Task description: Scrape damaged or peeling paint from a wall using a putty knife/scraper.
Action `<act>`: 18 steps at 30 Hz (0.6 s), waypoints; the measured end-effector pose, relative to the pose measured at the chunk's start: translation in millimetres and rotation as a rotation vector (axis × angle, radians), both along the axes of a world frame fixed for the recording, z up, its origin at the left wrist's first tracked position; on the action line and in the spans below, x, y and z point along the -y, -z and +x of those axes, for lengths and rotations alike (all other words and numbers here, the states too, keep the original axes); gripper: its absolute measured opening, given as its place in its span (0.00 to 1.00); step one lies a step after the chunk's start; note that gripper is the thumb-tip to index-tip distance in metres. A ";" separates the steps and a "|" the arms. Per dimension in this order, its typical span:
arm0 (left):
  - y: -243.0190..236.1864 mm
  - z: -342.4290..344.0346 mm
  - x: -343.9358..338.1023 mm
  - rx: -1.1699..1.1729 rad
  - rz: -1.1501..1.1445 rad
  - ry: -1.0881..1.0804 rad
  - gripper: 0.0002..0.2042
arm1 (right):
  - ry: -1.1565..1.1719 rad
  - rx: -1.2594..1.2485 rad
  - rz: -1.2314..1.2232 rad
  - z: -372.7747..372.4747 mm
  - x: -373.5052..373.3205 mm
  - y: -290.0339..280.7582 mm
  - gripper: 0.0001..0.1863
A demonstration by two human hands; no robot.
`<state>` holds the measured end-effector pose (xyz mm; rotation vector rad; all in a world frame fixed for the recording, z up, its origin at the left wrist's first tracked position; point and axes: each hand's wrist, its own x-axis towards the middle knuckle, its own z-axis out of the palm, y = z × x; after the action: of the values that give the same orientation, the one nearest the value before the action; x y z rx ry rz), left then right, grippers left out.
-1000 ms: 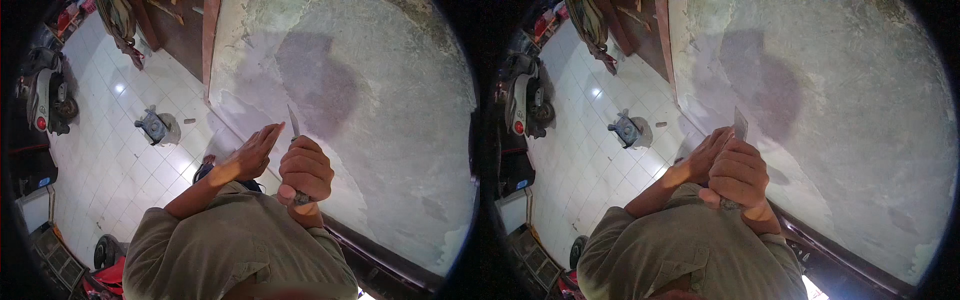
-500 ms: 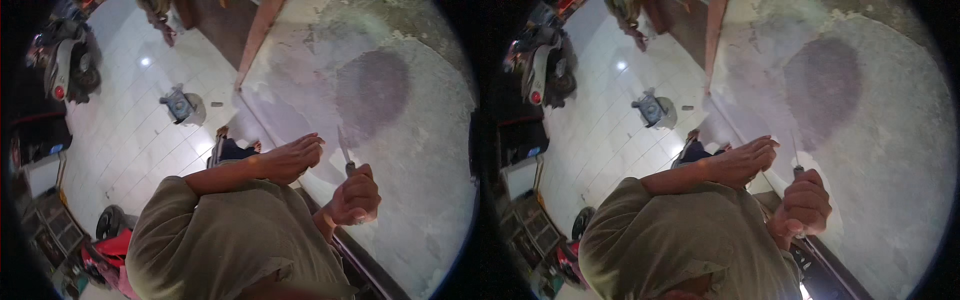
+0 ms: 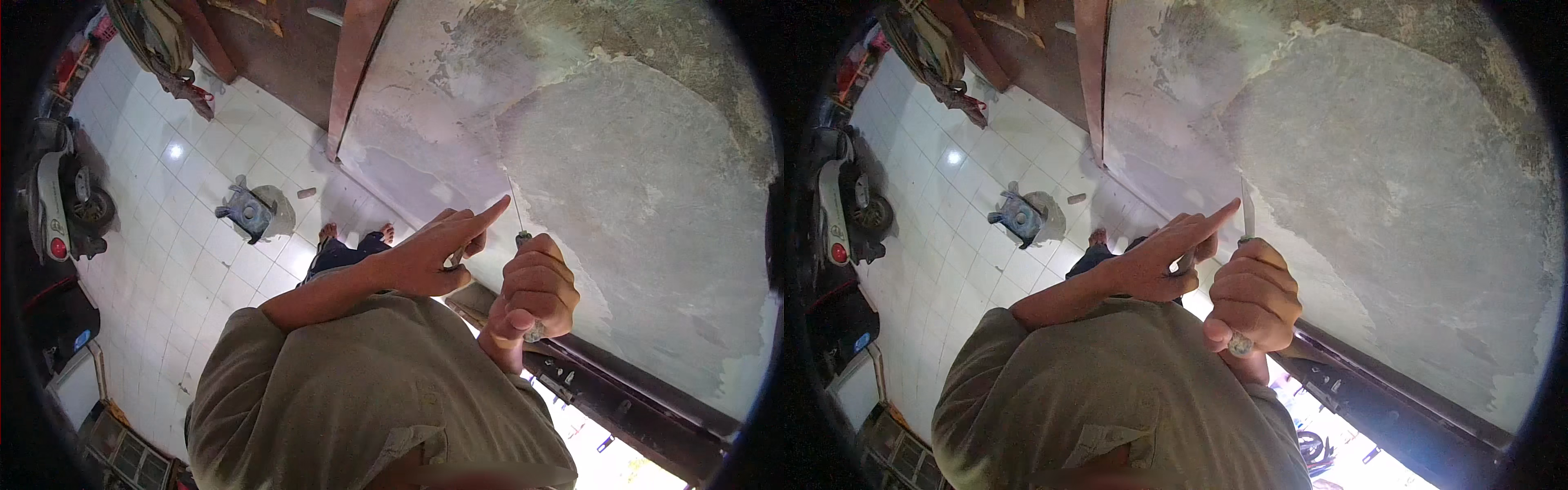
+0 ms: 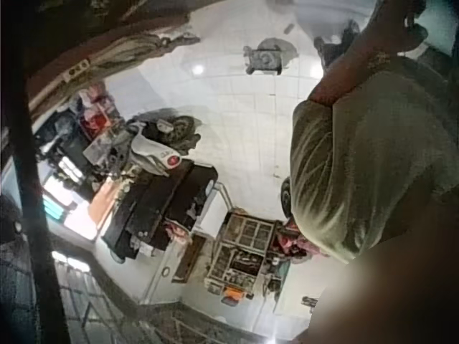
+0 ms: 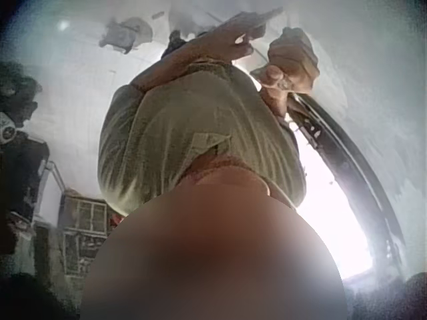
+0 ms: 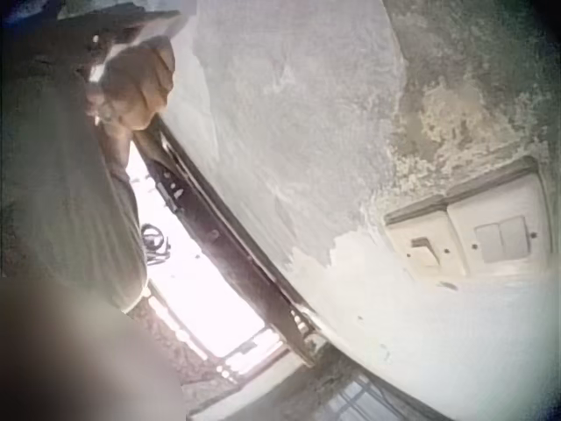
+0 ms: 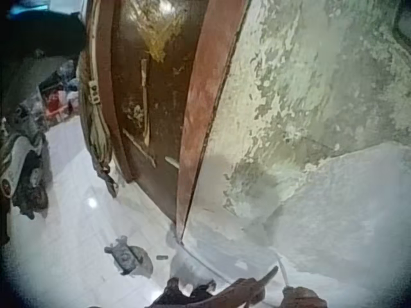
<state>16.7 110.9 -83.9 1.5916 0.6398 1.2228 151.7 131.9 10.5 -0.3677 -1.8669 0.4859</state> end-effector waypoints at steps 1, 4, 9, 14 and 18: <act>0.4 1.2 -2.1 0.002 -0.012 0.010 0.50 | -0.009 0.007 0.003 -0.3 -1.7 -0.6 0.24; 0.5 4.0 -8.7 0.016 -0.055 0.054 0.51 | 0.005 -0.009 0.036 -1.7 -12.0 8.2 0.24; 1.4 11.3 -10.9 0.067 -0.127 0.132 0.54 | 0.030 -0.031 0.049 0.1 -9.0 2.8 0.26; 0.1 13.8 -5.3 0.050 -0.133 0.157 0.55 | 0.093 -0.024 0.002 0.5 -11.0 5.8 0.27; -0.8 13.7 -3.7 0.007 -0.118 0.240 0.54 | -0.022 -0.053 0.084 1.7 -4.2 -0.9 0.29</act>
<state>30.4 114.7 -83.1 1.5158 0.4912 0.9957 153.4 136.1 11.4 -0.2762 -1.8355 0.4260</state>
